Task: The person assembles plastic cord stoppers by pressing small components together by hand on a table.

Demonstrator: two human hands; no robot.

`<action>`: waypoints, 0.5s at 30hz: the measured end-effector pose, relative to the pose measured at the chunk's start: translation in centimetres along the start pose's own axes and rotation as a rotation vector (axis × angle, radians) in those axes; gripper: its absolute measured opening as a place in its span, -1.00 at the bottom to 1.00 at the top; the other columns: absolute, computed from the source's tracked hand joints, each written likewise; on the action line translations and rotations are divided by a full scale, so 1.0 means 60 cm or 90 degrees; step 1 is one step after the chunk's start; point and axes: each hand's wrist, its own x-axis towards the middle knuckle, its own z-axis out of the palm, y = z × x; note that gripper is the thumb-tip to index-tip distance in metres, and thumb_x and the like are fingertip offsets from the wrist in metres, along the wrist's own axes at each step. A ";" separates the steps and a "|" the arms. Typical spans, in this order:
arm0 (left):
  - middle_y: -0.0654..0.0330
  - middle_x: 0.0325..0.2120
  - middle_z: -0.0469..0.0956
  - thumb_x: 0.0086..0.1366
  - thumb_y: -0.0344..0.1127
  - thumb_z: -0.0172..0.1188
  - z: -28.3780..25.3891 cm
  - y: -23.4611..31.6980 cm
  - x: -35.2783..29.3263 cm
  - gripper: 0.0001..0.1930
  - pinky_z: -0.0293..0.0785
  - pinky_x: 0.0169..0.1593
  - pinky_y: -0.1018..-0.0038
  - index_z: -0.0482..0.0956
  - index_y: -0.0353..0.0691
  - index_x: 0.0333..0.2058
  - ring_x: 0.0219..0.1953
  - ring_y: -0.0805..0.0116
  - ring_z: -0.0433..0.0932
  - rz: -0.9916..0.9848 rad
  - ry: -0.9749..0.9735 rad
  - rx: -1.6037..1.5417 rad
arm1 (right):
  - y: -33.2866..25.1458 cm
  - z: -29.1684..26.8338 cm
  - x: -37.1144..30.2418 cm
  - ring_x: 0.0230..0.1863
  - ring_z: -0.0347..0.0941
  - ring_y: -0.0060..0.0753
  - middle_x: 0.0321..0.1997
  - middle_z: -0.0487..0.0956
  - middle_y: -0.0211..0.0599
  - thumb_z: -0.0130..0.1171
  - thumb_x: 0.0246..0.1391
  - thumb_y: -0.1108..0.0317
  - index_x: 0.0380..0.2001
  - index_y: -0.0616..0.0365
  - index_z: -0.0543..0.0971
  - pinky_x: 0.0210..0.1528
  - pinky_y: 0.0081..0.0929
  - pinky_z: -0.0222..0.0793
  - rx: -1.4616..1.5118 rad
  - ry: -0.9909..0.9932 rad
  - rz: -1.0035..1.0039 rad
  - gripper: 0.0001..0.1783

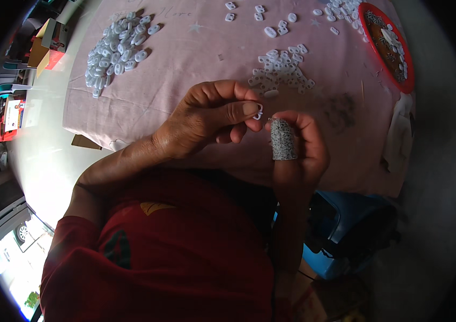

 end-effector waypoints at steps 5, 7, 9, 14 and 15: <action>0.23 -0.41 0.62 0.32 -0.36 0.14 0.006 0.000 -0.004 -0.84 0.41 -0.50 0.75 0.54 -0.29 -0.19 -0.51 0.64 0.55 0.013 -0.004 0.017 | 0.008 0.003 -0.001 -0.26 0.41 -0.62 -0.31 0.53 -0.35 0.03 0.11 0.54 -0.25 0.30 0.49 -0.16 -0.66 0.31 0.024 0.011 -0.027 -0.87; 0.22 -0.41 0.62 0.32 -0.38 0.14 0.005 -0.001 -0.005 -0.85 0.42 -0.50 0.75 0.54 -0.30 -0.19 -0.50 0.64 0.55 0.032 -0.003 0.020 | 0.014 0.003 -0.002 -0.25 0.40 -0.62 -0.31 0.52 -0.36 0.04 0.10 0.55 -0.26 0.30 0.49 -0.16 -0.66 0.30 0.006 0.016 -0.029 -0.87; 0.22 -0.41 0.62 0.32 -0.38 0.14 0.004 0.000 -0.006 -0.85 0.42 -0.49 0.75 0.54 -0.31 -0.19 -0.50 0.64 0.55 0.035 -0.004 0.027 | 0.017 0.004 -0.002 -0.25 0.40 -0.63 -0.31 0.52 -0.37 0.05 0.09 0.55 -0.27 0.30 0.50 -0.15 -0.66 0.30 -0.012 0.020 -0.031 -0.87; 0.23 -0.41 0.62 0.32 -0.39 0.14 0.003 -0.002 -0.006 -0.85 0.42 -0.50 0.76 0.54 -0.32 -0.20 -0.51 0.64 0.55 0.042 -0.011 0.049 | 0.027 0.006 0.001 -0.52 0.24 -0.83 -0.40 0.58 -0.41 0.04 0.17 0.47 -0.25 0.19 0.48 -0.48 -0.81 0.10 -0.084 0.014 -0.098 -0.90; 0.23 -0.42 0.62 0.32 -0.39 0.14 0.003 -0.003 -0.006 -0.85 0.41 -0.50 0.76 0.54 -0.32 -0.20 -0.51 0.65 0.55 0.046 -0.011 0.049 | 0.029 0.006 0.001 -0.52 0.24 -0.83 -0.40 0.58 -0.41 0.04 0.17 0.47 -0.25 0.19 0.48 -0.48 -0.81 0.10 -0.084 0.014 -0.097 -0.90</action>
